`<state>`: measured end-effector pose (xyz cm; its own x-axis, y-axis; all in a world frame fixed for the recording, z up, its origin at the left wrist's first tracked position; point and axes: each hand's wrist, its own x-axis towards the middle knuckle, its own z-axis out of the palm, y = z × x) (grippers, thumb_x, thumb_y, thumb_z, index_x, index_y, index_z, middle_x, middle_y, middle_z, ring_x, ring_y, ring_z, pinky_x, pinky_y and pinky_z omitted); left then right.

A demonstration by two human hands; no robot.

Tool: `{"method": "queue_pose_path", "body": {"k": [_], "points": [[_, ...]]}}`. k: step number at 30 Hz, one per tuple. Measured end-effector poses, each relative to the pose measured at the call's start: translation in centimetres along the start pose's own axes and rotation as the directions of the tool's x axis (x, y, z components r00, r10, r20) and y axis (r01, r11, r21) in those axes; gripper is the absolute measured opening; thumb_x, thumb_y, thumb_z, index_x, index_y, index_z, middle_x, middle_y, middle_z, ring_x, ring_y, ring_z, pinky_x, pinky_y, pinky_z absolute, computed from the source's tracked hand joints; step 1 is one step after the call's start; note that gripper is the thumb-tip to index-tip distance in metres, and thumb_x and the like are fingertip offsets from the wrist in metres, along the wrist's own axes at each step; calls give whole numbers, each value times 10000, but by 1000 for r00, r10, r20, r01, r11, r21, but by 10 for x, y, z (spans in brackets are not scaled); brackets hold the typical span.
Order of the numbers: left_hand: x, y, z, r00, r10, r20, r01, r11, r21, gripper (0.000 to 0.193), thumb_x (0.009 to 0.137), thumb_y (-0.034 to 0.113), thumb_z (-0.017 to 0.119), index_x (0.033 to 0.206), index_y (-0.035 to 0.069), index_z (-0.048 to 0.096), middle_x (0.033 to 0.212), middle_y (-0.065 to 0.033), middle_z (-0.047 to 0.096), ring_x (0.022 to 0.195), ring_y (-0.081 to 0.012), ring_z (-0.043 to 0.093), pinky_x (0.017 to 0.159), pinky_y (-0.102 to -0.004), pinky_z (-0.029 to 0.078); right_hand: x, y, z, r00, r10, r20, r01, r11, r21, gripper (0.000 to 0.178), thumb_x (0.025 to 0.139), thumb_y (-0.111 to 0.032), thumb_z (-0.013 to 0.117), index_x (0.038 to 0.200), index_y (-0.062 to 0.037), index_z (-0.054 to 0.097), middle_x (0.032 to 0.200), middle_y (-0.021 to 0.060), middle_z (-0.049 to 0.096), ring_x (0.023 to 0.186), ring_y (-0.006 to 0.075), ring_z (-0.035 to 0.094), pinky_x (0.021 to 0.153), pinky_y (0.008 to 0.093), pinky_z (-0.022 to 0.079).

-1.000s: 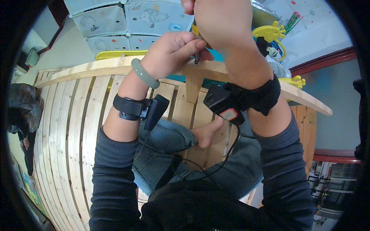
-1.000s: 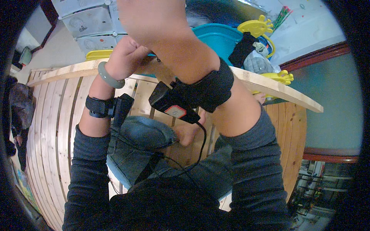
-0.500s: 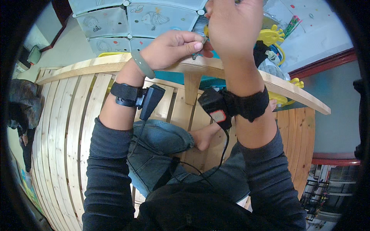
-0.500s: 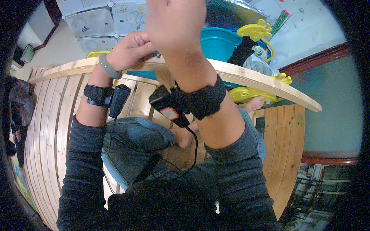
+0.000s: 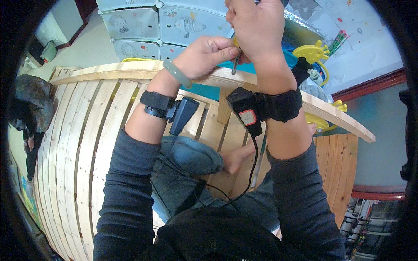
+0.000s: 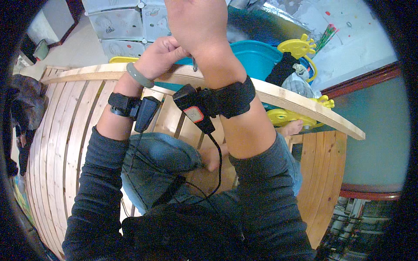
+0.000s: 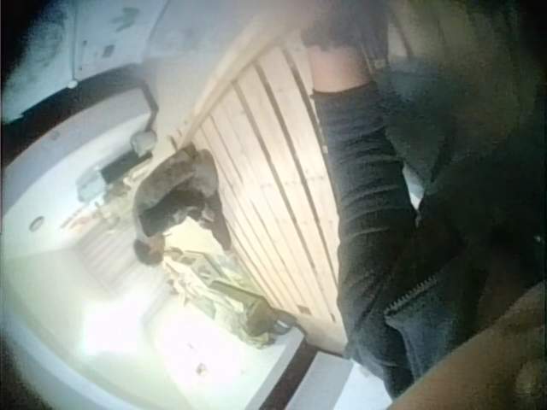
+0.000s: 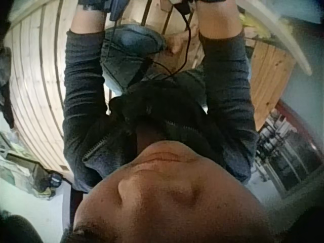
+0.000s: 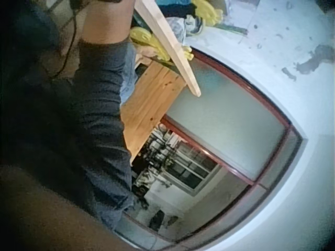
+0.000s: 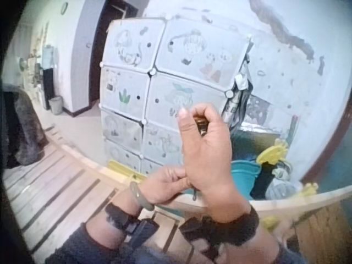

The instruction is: The person sits on a wooden frame and uses a screwdriver to fasten screws into wooden slats, assembling a piece of furniture. A child briefly hands the person a small container, which they accept before continuing the assembly.

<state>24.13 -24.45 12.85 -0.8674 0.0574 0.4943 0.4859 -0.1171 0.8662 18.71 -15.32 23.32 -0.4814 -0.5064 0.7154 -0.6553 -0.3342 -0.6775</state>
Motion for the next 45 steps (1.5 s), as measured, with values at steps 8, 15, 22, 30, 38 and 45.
{"method": "queue_pose_path", "body": {"k": [8, 15, 22, 30, 38, 45], "points": [[-6, 0, 6, 997, -68, -46, 65, 996, -69, 255, 954, 168, 592, 1072, -49, 656, 1017, -93, 698, 903, -123, 636, 839, -262, 511, 19, 2, -21, 637, 13, 771, -677, 489, 551, 392, 1015, -417, 404, 872, -64, 498, 631, 12, 455, 470, 78, 393, 443, 197, 339], [8, 3, 16, 979, -3, -206, 54, 968, 243, 217, 939, 190, 621, 1020, 3, 696, 889, -42, 709, 802, -86, 616, 758, -241, 505, 12, -16, -4, 973, 202, -113, -192, 977, 98, 252, 974, -263, 506, 893, -31, 563, 631, 7, 504, 502, 72, 450, 467, 219, 373], [8, 1, 3, 993, -38, -108, 54, 988, 146, 244, 914, 213, 657, 1009, -9, 693, 936, -63, 716, 879, -97, 642, 805, -252, 518, 41, -8, -24, 757, 287, 588, -549, 767, 332, 437, 973, -449, 507, 774, -61, 535, 588, 5, 504, 415, 79, 409, 411, 208, 337], [21, -5, 6, 978, 12, -209, 58, 944, 325, 238, 926, 237, 640, 960, 11, 704, 873, -50, 715, 810, -85, 639, 754, -254, 511, 23, 8, -12, 933, 337, -125, -313, 933, 174, 390, 989, -402, 474, 823, -56, 541, 582, -7, 465, 446, 97, 407, 437, 217, 344], [14, -8, 5, 981, -15, -195, 51, 983, 179, 235, 886, 255, 692, 921, 24, 718, 857, -38, 713, 793, -89, 634, 749, -241, 513, 57, 18, -35, 599, 297, 744, -766, 484, 423, 353, 1010, -363, 407, 755, -132, 487, 576, -11, 455, 414, 82, 345, 471, 264, 362], [19, -12, 13, 953, 49, -300, 59, 939, 338, 281, 836, 321, 739, 858, 45, 697, 683, -42, 632, 625, -94, 531, 615, -272, 462, 16, 6, -10, 958, 196, -210, -208, 977, -38, 304, 972, -337, 560, 853, -57, 559, 636, -7, 491, 521, 83, 461, 479, 224, 396]]}}
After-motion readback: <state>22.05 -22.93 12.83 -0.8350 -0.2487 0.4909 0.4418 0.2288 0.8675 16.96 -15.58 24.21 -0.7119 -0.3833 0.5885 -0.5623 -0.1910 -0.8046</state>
